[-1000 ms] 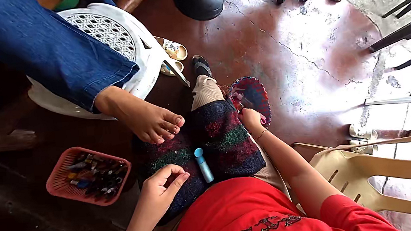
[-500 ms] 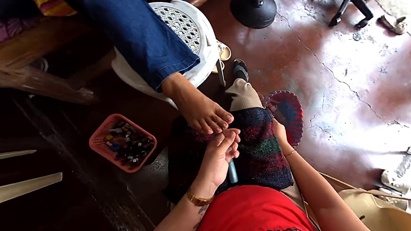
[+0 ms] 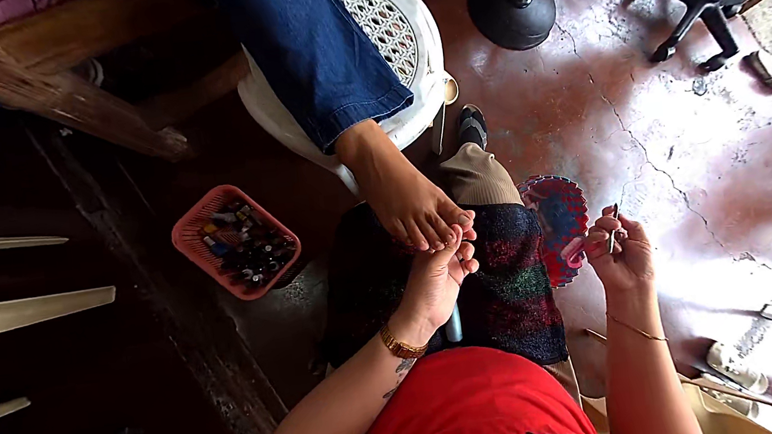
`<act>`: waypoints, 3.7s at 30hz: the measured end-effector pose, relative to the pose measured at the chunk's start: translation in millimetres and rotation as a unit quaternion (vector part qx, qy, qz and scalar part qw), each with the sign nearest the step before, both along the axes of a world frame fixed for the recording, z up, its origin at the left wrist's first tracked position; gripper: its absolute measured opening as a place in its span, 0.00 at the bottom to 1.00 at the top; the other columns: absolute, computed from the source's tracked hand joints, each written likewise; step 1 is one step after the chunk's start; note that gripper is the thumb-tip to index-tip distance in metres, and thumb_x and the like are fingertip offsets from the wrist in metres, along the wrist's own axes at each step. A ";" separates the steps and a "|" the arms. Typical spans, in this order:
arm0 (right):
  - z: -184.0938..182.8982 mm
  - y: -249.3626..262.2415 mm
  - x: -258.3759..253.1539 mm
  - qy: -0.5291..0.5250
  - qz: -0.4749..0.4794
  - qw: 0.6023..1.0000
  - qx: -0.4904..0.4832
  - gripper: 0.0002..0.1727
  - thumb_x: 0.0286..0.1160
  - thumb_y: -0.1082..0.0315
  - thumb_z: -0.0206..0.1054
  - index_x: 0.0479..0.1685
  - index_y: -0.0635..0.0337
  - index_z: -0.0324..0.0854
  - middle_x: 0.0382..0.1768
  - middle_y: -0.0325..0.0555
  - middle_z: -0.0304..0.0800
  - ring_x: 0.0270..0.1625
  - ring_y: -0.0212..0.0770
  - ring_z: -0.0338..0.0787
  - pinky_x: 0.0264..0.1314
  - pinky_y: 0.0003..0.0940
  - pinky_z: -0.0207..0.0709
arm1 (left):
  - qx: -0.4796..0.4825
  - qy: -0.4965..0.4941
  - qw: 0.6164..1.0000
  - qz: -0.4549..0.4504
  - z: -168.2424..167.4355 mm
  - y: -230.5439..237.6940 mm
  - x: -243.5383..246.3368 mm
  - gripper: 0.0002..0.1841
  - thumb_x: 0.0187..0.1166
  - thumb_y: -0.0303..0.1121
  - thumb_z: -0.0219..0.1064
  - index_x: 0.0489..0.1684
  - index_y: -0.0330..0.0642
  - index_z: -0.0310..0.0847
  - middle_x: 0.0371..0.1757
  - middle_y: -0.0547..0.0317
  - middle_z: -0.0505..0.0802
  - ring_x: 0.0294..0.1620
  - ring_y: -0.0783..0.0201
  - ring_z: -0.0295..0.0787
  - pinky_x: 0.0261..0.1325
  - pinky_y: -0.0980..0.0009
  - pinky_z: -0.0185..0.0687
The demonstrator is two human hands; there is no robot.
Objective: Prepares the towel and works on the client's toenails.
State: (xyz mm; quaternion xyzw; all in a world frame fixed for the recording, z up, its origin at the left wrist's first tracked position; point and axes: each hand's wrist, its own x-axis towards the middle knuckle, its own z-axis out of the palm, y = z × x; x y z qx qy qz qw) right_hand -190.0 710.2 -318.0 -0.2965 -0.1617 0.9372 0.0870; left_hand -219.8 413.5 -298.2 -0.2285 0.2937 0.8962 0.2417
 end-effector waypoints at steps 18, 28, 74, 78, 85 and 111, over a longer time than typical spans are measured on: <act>65.3 -107.0 -5.6 0.056 0.407 0.873 0.264 0.17 0.95 0.61 0.42 0.72 0.44 0.71 0.27 0.38 0.87 0.22 0.29 0.83 0.31 0.24 0.83 | -0.007 0.016 1.000 -0.014 -12.7 -1.5 -6.2 0.11 0.83 0.17 0.55 0.44 0.39 0.83 0.40 0.57 0.90 0.35 0.69 0.86 0.43 0.75 0.85; 58.8 -108.8 5.0 0.032 0.437 0.872 0.219 0.32 0.80 0.73 0.49 0.88 0.59 0.58 0.45 0.43 0.88 0.36 0.35 0.88 0.44 0.33 0.86 | -0.020 0.033 0.999 -0.011 -23.8 3.7 -12.2 0.12 0.78 0.15 0.59 0.41 0.41 0.86 0.39 0.58 0.91 0.37 0.69 0.87 0.45 0.74 0.86; 61.2 -119.0 -1.5 0.014 0.379 0.766 0.518 0.15 0.88 0.67 0.61 0.68 0.60 0.79 0.24 0.38 0.86 0.21 0.27 0.83 0.24 0.21 0.80 | -0.066 0.111 0.991 -0.022 -32.3 7.9 -18.2 0.09 0.80 0.18 0.60 0.40 0.41 0.85 0.39 0.59 0.90 0.37 0.68 0.87 0.48 0.73 0.87; 57.0 -133.8 -4.6 0.038 0.345 0.666 0.661 0.12 0.87 0.65 0.63 0.54 0.61 0.88 0.25 0.32 0.90 0.25 0.21 0.85 0.30 0.16 0.80 | -0.086 0.110 0.990 -0.015 -33.2 9.8 -18.9 0.09 0.78 0.17 0.61 0.39 0.41 0.85 0.39 0.58 0.90 0.37 0.68 0.87 0.48 0.72 0.86; 56.4 -147.8 -14.4 0.038 0.326 0.631 0.703 0.12 0.86 0.67 0.63 0.54 0.64 0.90 0.36 0.38 0.96 0.28 0.22 0.89 0.34 0.16 0.84 | -0.101 0.094 0.990 -0.008 -33.6 12.2 -21.1 0.09 0.77 0.15 0.62 0.39 0.40 0.84 0.39 0.57 0.91 0.37 0.68 0.88 0.52 0.72 0.87; 35.8 -167.5 -12.6 0.051 0.198 0.422 0.883 0.10 0.83 0.72 0.62 0.51 0.65 0.88 0.35 0.50 0.90 0.35 0.43 0.91 0.36 0.34 0.86 | -0.107 0.084 0.991 -0.006 -32.0 13.2 -23.4 0.10 0.76 0.15 0.63 0.43 0.37 0.87 0.45 0.53 0.93 0.45 0.65 0.90 0.57 0.69 0.87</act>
